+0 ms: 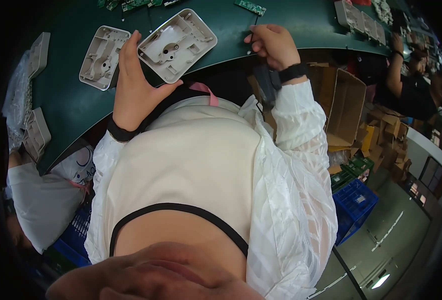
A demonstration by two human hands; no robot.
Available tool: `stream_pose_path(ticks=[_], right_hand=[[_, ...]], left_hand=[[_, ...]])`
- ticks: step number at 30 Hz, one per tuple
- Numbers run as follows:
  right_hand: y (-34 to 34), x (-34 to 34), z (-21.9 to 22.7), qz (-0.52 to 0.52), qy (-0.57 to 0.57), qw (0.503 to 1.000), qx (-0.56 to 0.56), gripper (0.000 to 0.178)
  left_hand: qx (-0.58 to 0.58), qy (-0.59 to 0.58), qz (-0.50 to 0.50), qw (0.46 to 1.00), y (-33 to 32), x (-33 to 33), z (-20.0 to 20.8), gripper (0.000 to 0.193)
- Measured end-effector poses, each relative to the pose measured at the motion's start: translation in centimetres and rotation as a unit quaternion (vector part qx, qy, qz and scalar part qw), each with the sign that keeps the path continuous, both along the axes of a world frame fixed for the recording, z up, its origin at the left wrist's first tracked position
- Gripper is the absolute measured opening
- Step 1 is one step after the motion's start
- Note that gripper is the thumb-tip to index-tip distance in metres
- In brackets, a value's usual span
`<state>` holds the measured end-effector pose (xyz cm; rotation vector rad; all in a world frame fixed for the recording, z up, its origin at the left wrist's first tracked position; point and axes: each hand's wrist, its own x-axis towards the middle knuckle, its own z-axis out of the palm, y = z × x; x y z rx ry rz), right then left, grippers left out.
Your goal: Assembling electronic devices by installing PCBs into plastic housings and connecting internal wires.
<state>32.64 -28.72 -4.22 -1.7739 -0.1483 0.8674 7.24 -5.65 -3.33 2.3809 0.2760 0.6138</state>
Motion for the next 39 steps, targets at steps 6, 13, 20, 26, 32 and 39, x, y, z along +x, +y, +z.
stream_pose_path(ticks=[6,13,20,26,32,39], right_hand=[[0.2,-1.7,-1.2,-0.141,0.313,0.900,0.268,0.011],[3.9,-6.4,0.8,-0.002,0.093,0.950,0.298,0.013],[6.7,-8.8,1.0,0.099,-0.200,0.950,0.216,0.015],[7.1,-8.7,1.7,0.117,-0.197,0.956,0.184,0.017],[7.4,-9.0,2.1,0.133,-0.242,0.949,0.152,0.015],[8.4,-10.4,2.4,0.169,-0.357,0.909,0.132,0.014]], left_hand=[[-0.008,-0.005,0.041,0.999,0.0,0.1,0.3,0.120],[0.039,0.001,0.023,0.999,0.3,1.1,0.3,0.113],[-0.024,0.024,0.029,0.999,-0.1,1.2,0.7,0.108],[-0.017,0.016,0.026,0.999,0.0,1.4,1.0,0.108],[-0.088,0.037,-0.006,0.995,-0.2,1.5,3.0,0.099],[-0.086,-0.135,-0.050,0.986,0.0,3.2,-1.3,0.099]])
